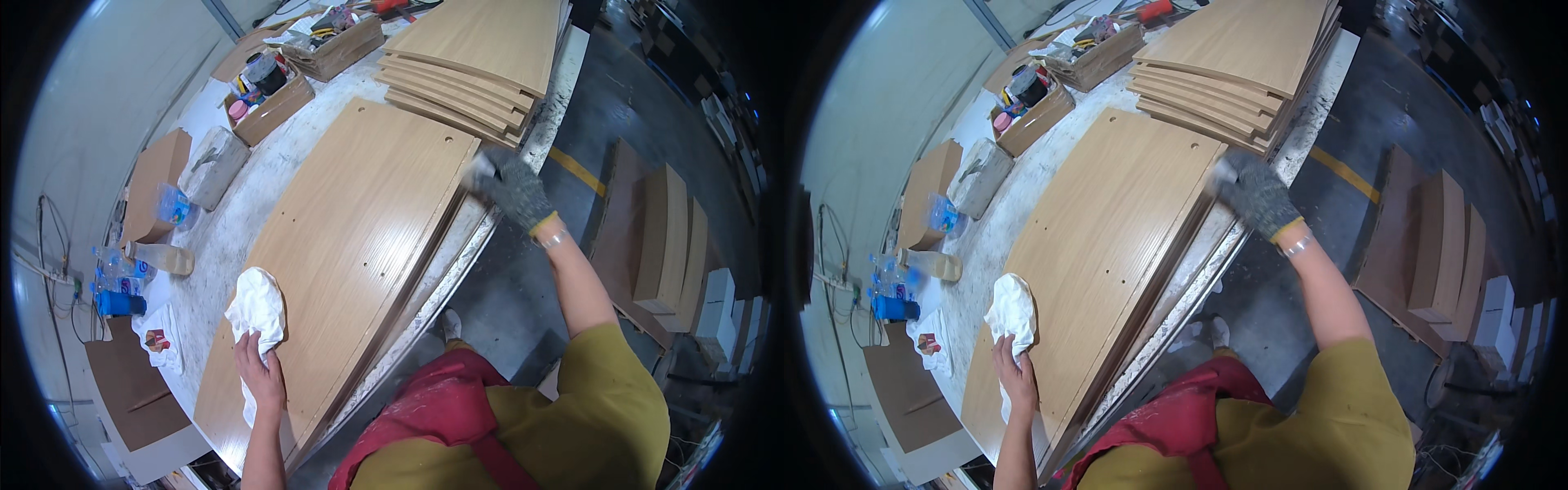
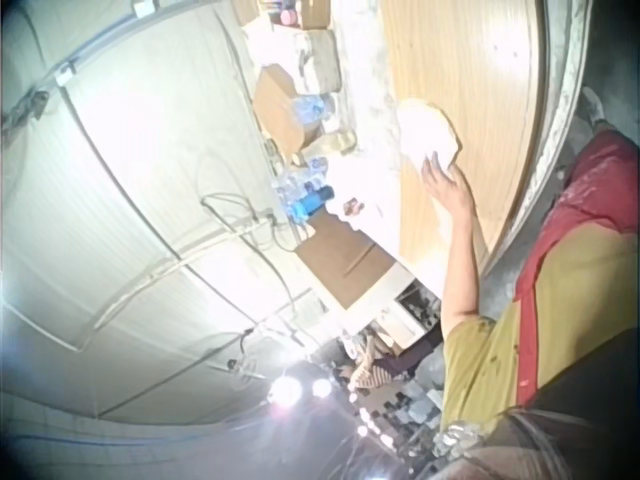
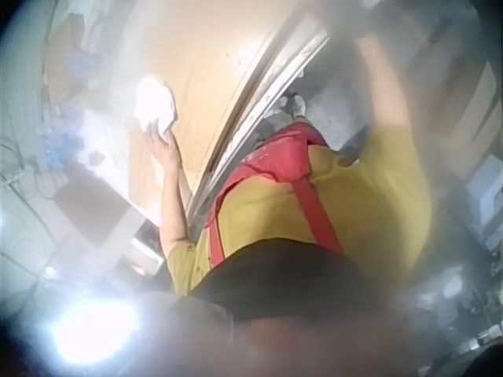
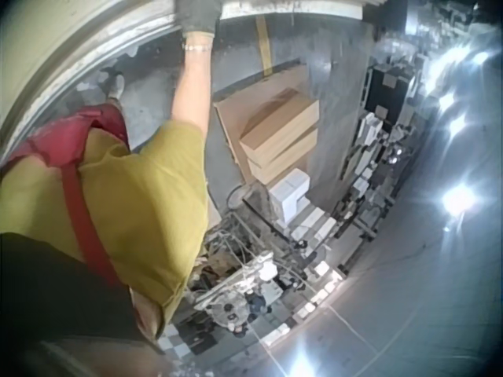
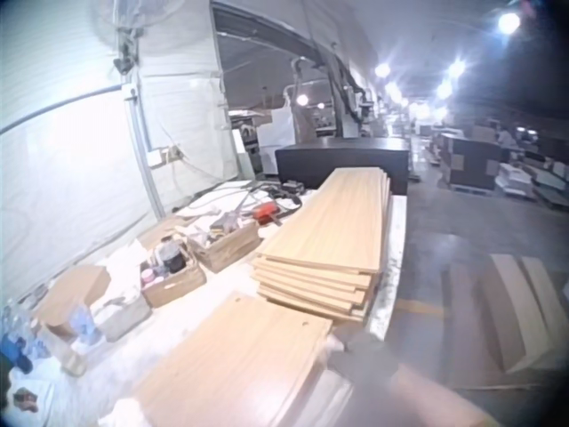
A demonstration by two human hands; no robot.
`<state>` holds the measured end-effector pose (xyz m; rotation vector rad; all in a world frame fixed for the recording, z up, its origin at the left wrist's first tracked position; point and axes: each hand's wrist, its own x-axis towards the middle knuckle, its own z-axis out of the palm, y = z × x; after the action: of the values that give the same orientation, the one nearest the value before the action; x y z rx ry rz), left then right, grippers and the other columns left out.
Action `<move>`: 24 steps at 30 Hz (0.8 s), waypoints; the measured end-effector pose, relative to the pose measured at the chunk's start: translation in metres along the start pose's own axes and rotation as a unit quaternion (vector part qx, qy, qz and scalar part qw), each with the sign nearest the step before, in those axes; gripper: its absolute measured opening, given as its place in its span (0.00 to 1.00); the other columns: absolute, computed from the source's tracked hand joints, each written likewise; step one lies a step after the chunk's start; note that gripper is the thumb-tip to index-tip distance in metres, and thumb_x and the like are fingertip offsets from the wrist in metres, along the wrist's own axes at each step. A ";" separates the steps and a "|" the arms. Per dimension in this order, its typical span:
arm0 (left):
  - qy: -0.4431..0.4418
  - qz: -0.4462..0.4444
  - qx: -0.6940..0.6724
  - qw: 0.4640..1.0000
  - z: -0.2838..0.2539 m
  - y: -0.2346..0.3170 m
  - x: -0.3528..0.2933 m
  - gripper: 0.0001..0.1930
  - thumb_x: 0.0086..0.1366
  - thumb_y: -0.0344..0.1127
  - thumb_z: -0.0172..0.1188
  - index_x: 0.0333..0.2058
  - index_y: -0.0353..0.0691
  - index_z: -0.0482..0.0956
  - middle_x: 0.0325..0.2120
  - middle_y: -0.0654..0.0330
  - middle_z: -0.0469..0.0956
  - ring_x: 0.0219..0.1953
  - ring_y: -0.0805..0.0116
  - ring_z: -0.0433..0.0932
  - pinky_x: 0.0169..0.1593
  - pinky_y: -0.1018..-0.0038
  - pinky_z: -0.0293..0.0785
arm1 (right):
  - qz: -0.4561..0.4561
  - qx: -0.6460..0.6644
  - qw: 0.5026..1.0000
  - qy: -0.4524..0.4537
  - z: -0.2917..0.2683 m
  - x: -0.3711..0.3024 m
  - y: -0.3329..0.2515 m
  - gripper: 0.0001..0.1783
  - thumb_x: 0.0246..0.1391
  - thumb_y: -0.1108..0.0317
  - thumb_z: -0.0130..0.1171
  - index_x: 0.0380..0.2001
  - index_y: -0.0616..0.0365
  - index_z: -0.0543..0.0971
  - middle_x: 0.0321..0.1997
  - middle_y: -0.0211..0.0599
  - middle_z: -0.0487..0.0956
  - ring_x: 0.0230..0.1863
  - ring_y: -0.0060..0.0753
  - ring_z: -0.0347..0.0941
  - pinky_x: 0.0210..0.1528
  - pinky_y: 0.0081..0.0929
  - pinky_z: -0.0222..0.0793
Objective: The person wipes the surface of a wooden panel with a white cloth, then flips the panel and wipes the other side. The person repeats this process on multiple panels, handling them one at a time and stacking them on the workbench.
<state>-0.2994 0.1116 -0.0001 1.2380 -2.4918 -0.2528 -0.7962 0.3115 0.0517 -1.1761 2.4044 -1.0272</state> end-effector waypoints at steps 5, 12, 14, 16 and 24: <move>-0.001 -0.014 -0.082 0.996 0.004 0.028 0.030 0.19 0.61 0.31 0.55 0.52 0.37 0.73 0.52 0.46 0.72 0.57 0.47 0.67 0.63 0.57 0.58 | -0.086 0.091 0.980 -0.155 -0.004 -0.055 0.019 0.27 0.53 0.59 0.63 0.53 0.62 0.74 0.48 0.47 0.78 0.47 0.39 0.75 0.50 0.31 0.71; -0.101 0.262 -0.158 0.947 0.117 0.235 0.155 0.27 0.63 0.45 0.57 0.60 0.46 0.69 0.63 0.46 0.62 0.65 0.43 0.58 0.67 0.51 0.50 | 0.105 0.327 0.939 -0.001 -0.025 -0.110 0.043 0.22 0.57 0.63 0.61 0.52 0.62 0.74 0.44 0.34 0.75 0.36 0.22 0.72 0.33 0.20 0.72; -0.081 0.344 -0.084 0.932 0.143 0.309 0.168 0.29 0.59 0.41 0.62 0.60 0.52 0.68 0.64 0.56 0.62 0.65 0.41 0.57 0.65 0.51 0.56 | 0.155 0.323 0.933 0.021 -0.034 -0.122 0.050 0.22 0.56 0.65 0.62 0.53 0.62 0.74 0.45 0.34 0.75 0.39 0.21 0.73 0.35 0.19 0.72; -0.057 0.411 -0.074 0.907 0.158 0.343 0.177 0.19 0.53 0.36 0.64 0.46 0.46 0.77 0.53 0.58 0.72 0.56 0.47 0.66 0.54 0.53 0.67 | 0.182 0.320 0.929 0.043 -0.042 -0.128 0.060 0.22 0.56 0.66 0.62 0.53 0.62 0.74 0.45 0.34 0.76 0.40 0.22 0.73 0.37 0.19 0.72; -0.053 0.306 -0.117 0.943 0.126 0.275 0.129 0.25 0.57 0.36 0.57 0.55 0.42 0.71 0.58 0.53 0.68 0.59 0.47 0.67 0.57 0.56 0.67 | 0.045 0.300 0.943 0.136 -0.064 -0.081 0.053 0.23 0.65 0.55 0.51 0.56 0.60 0.72 0.48 0.32 0.75 0.43 0.23 0.70 0.44 0.24 0.70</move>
<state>-0.6219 0.1753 -0.0029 0.3304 -2.6927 -0.4410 -0.8084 0.4269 0.0554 -0.7365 2.0459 -1.8143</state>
